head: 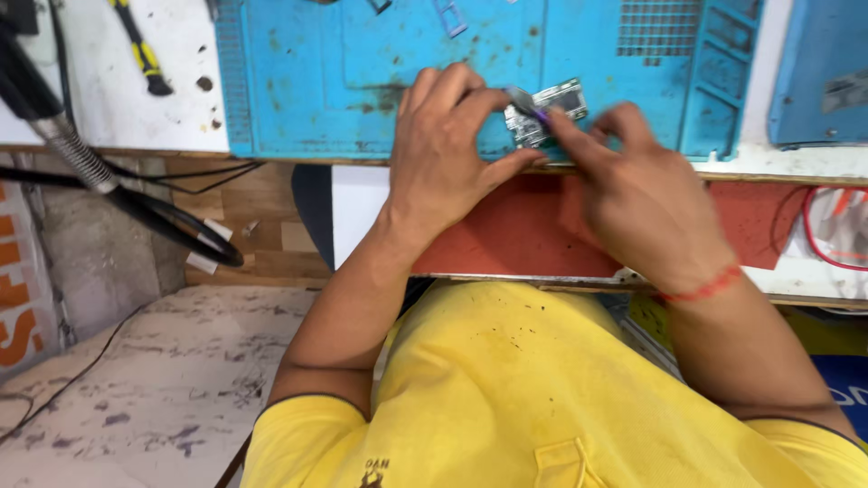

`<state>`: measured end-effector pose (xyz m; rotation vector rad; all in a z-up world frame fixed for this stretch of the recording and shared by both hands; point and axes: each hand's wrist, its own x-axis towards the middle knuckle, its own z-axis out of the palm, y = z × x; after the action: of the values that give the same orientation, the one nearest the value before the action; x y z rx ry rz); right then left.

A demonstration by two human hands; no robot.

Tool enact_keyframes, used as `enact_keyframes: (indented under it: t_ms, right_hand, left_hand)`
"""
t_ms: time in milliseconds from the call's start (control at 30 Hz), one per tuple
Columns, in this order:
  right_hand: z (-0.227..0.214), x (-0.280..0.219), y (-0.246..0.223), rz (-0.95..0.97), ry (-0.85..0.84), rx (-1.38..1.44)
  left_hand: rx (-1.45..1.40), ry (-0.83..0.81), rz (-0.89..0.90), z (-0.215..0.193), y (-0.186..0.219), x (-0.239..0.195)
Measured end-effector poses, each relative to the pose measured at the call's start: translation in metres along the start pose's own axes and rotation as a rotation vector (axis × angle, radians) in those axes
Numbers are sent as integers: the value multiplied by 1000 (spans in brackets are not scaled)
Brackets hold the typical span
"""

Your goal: The person uses a hot air gun to heat a small circuit board and then scrubs it with a toothbrush. The person repeatedly alternates between heating the board and scrubbing it with the brush to clean the surface.

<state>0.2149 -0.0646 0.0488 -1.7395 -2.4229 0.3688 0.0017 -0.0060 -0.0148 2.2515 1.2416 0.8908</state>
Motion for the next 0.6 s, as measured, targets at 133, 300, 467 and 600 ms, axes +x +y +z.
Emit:
enact_keyframes:
  t_ms: [133, 300, 467, 600]
  right_hand:
    - [-16, 0, -12, 93, -138, -31]
    - [-22, 9, -24, 101, -109, -33]
    - [-16, 2, -13, 26, -136, -36]
    - [-9, -5, -8, 68, -50, 17]
  left_hand:
    - [-37, -12, -60, 0, 4, 3]
    - [-14, 2, -43, -2, -1, 4]
    - [-48, -39, -96, 3, 0, 4]
    - [36, 13, -5, -6, -2, 6]
